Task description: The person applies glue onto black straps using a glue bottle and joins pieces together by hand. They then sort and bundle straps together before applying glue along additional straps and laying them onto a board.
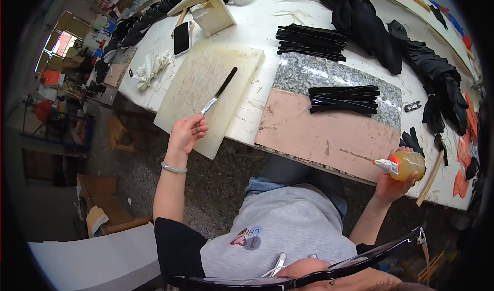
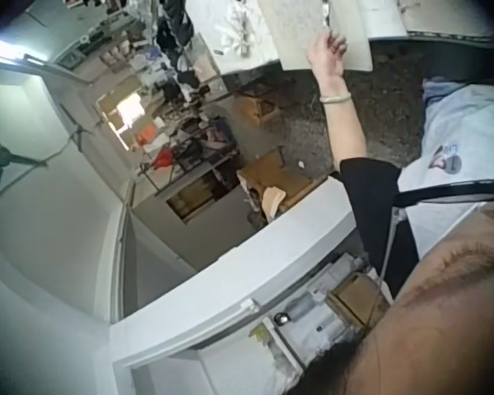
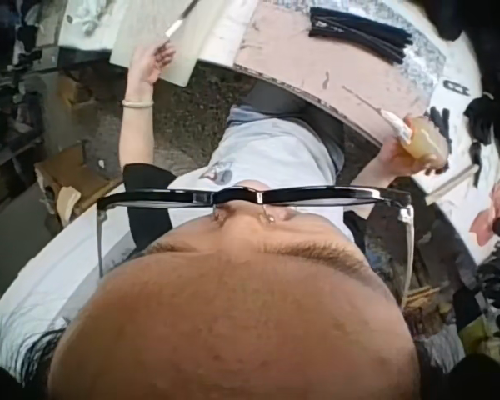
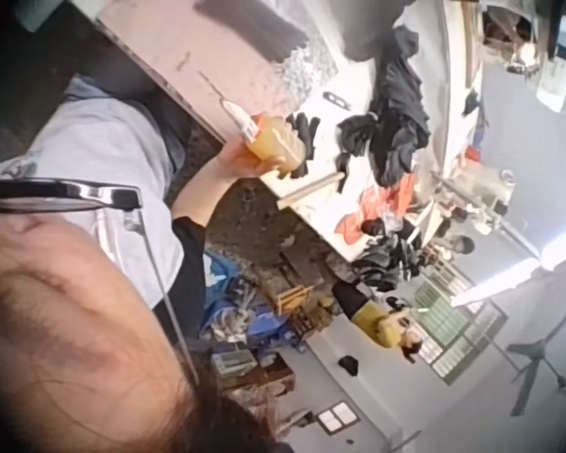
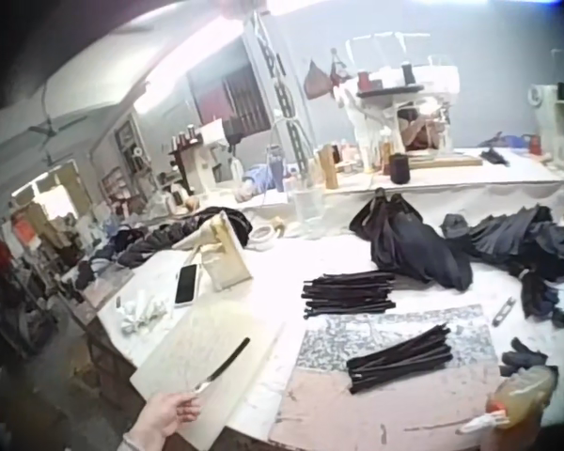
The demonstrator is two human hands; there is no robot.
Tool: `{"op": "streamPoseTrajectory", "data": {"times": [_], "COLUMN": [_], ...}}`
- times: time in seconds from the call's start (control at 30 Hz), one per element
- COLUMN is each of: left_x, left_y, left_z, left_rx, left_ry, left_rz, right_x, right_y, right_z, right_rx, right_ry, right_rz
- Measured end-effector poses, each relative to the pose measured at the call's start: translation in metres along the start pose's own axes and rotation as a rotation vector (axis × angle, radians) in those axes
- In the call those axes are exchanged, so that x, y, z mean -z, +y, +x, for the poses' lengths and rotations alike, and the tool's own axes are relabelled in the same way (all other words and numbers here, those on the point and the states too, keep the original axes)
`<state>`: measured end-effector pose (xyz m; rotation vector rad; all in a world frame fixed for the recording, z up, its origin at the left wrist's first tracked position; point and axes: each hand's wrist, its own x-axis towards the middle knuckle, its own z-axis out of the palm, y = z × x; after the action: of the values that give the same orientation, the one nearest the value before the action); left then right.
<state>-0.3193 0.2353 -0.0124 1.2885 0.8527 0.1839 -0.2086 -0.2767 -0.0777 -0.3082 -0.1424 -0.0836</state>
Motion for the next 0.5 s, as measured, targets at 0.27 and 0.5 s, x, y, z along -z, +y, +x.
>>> {"op": "streamPoseTrajectory", "data": {"times": [0.27,0.5], "left_x": [-0.005,-0.189], "left_y": [0.008,-0.016], "left_z": [-0.022,-0.024], "left_rx": [-0.254,-1.170], "left_ry": [0.328,-0.376], "left_rz": [0.595,0.795], "right_x": [0.015,0.003], "right_y": [-0.012,-0.020], "right_z": [-0.002,-0.007], "right_rx": [0.031,0.048], "right_ry": [-0.016,-0.082], "right_rz": [0.083,0.184]}}
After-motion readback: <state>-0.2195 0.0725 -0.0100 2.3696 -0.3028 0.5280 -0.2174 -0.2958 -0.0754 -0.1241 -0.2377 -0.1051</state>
